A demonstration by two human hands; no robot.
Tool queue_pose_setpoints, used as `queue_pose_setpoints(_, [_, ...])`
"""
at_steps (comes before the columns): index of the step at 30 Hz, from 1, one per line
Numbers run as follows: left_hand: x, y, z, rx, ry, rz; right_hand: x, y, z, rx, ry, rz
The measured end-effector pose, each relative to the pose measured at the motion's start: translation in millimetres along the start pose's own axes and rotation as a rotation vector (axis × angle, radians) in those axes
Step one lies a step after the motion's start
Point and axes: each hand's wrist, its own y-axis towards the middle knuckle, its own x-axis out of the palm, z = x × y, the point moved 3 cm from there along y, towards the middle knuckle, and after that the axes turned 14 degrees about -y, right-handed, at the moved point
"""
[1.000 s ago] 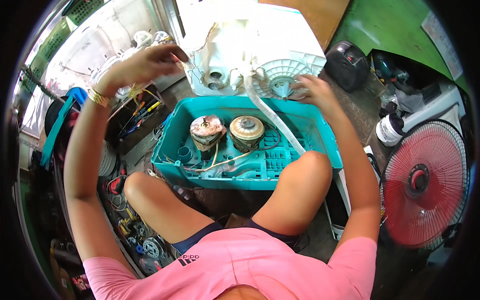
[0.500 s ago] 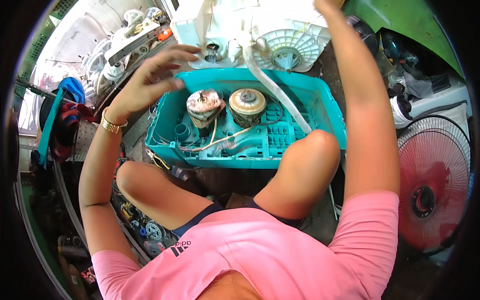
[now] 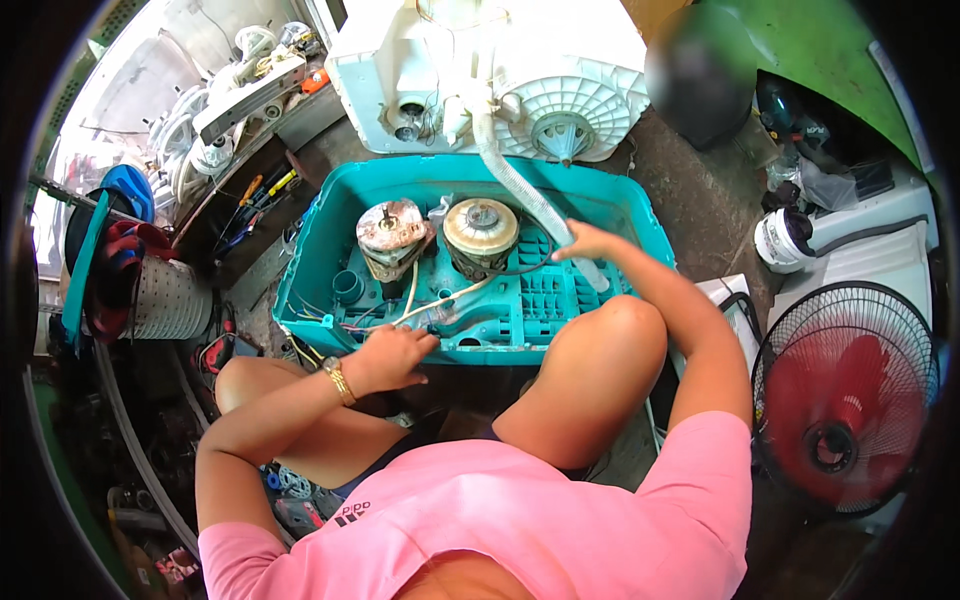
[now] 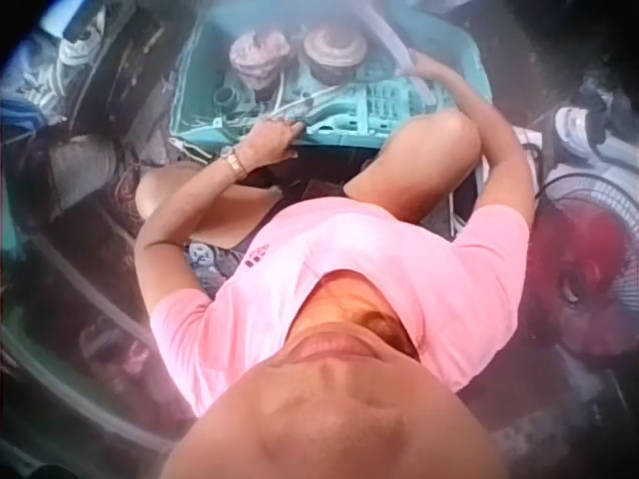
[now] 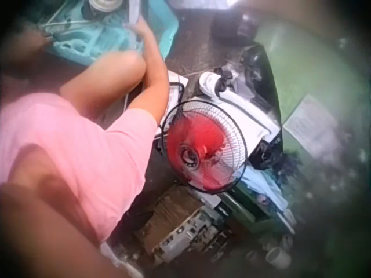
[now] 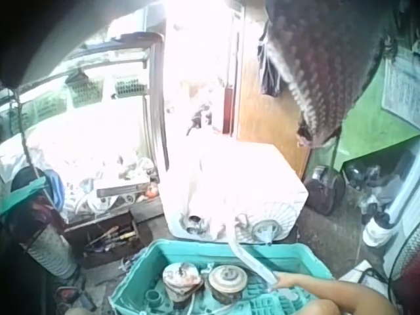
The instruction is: The person disassembles a white and teal appliance, using pliers to cut wires and remove components. They detach the teal base, flip it over, and use a metal rod to manipulate internal parts before setting the base aside.
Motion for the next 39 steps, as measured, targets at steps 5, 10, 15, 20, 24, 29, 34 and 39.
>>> queue_pose_setpoints(5, [18.2, 4.9, -14.2, -0.047, -0.117, 0.04, -2.8, 5.3, 5.3, 0.02, -0.201, -0.175])
queue_pose_setpoints(10, [27.7, 11.3, -20.3, -0.03, -0.121, 0.09, -199.1, -52.8, -24.4, 0.138, -0.74, 0.161])
queue_pose_setpoints(15, [29.5, 14.8, -23.4, -0.046, -0.115, 0.122, -240.7, -52.8, -57.2, 0.418, -1.338, 0.801])
queue_pose_setpoints(20, [28.4, 9.2, -22.9, -0.11, -0.147, 0.185, -134.7, -21.7, -64.5, 0.268, -0.941, 0.62])
queue_pose_setpoints(24, [33.7, 5.7, -24.6, -0.057, -0.136, 0.269, -92.5, -84.8, -85.2, -0.126, -0.453, 0.422])
queue_pose_setpoints(29, [29.6, 3.5, -26.4, -0.064, -0.168, 0.285, -44.8, -187.5, -57.8, -0.017, -0.105, 0.32])
queue_pose_setpoints(34, [28.9, 8.0, -30.7, -0.051, -0.132, 0.312, -6.3, -220.5, -49.8, 0.045, -0.061, 0.368])
queue_pose_setpoints(39, [-6.7, 12.0, -30.0, -0.026, -0.043, 0.43, -5.7, -212.5, -60.5, -0.071, -0.553, 0.602])
